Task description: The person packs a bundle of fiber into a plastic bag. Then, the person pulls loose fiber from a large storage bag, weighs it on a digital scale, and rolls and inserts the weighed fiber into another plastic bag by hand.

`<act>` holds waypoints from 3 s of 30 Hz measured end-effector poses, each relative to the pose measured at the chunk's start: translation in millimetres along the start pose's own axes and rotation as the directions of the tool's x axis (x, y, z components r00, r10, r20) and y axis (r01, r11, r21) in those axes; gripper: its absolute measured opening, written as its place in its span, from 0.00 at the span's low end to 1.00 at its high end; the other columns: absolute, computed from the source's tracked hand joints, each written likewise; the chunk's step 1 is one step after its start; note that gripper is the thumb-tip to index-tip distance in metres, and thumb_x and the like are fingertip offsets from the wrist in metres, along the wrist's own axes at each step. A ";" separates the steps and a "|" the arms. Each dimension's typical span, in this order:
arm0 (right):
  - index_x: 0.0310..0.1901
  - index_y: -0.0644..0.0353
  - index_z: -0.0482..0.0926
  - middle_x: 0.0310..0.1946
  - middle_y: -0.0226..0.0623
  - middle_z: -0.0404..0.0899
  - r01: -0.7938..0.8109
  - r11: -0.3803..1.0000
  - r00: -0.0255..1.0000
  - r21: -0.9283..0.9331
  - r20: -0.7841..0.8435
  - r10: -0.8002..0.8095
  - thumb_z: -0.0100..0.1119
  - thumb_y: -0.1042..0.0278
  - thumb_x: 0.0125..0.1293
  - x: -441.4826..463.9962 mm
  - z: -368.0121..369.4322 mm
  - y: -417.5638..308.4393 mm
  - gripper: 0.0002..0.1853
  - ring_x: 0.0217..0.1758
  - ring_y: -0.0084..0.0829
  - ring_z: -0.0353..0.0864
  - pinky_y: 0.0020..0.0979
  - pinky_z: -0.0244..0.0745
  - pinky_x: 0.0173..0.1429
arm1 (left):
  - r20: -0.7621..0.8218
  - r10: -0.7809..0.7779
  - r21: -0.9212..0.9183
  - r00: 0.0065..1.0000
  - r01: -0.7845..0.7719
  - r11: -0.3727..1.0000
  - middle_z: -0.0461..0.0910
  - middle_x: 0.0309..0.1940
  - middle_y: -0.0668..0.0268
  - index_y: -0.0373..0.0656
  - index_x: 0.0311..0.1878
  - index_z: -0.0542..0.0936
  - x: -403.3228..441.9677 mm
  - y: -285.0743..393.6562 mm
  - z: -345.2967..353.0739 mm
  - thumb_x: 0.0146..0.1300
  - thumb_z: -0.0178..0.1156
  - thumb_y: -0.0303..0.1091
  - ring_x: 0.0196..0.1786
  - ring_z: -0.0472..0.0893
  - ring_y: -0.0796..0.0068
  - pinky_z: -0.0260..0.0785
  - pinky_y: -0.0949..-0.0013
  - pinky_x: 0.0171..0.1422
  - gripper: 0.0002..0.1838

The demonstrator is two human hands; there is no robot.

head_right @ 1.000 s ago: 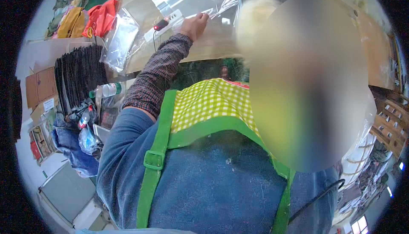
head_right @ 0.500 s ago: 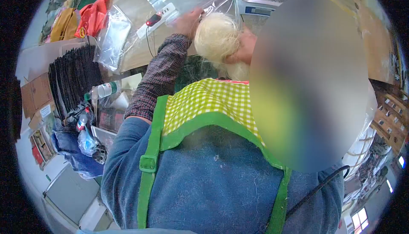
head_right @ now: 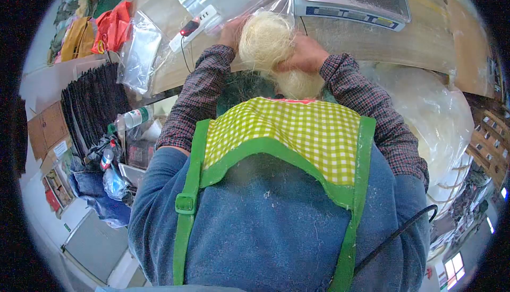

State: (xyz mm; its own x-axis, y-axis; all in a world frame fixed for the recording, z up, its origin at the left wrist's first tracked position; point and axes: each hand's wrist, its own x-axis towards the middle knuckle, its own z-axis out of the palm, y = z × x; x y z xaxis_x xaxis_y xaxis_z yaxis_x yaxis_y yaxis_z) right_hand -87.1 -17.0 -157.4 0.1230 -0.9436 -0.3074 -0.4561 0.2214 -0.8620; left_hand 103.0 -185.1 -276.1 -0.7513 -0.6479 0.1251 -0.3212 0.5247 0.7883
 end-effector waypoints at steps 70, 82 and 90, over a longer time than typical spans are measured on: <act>0.56 0.64 0.65 0.46 0.43 0.73 0.406 0.875 0.912 0.263 -0.186 -0.367 0.50 0.65 0.63 -127.9 -5.6 -18.6 0.21 0.49 0.35 0.72 0.32 0.67 0.52 | -0.149 -0.135 -0.609 0.980 0.017 0.793 0.74 0.40 0.66 0.37 0.47 0.70 -110.2 237.1 -6.8 0.55 0.58 0.29 0.42 0.71 0.79 0.64 0.74 0.49 0.16; 0.59 0.64 0.61 0.49 0.41 0.70 0.709 0.620 0.669 0.336 -0.599 -0.440 0.48 0.66 0.64 -103.3 16.9 -24.7 0.23 0.53 0.33 0.69 0.31 0.61 0.59 | 0.031 -0.177 -0.798 0.984 0.131 0.588 0.75 0.46 0.66 0.37 0.51 0.71 -132.6 207.3 -40.2 0.56 0.60 0.31 0.48 0.73 0.78 0.65 0.71 0.55 0.19; 0.54 0.64 0.68 0.46 0.32 0.73 0.454 0.762 0.891 0.462 -0.251 -0.379 0.53 0.71 0.62 -91.6 24.7 1.3 0.19 0.49 0.21 0.70 0.24 0.65 0.55 | 0.011 -0.225 -0.681 0.974 0.173 0.712 0.75 0.43 0.71 0.39 0.50 0.72 -149.1 177.6 -41.0 0.56 0.57 0.26 0.44 0.73 0.82 0.66 0.74 0.52 0.16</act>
State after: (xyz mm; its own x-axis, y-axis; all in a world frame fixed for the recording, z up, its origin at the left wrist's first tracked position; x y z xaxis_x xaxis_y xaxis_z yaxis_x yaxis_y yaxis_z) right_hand -77.1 75.8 -140.4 0.0614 -0.9861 0.1541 0.1158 -0.1463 -0.9824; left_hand 181.6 -18.0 -130.0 -0.6661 -0.7432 -0.0626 0.0339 -0.1140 0.9929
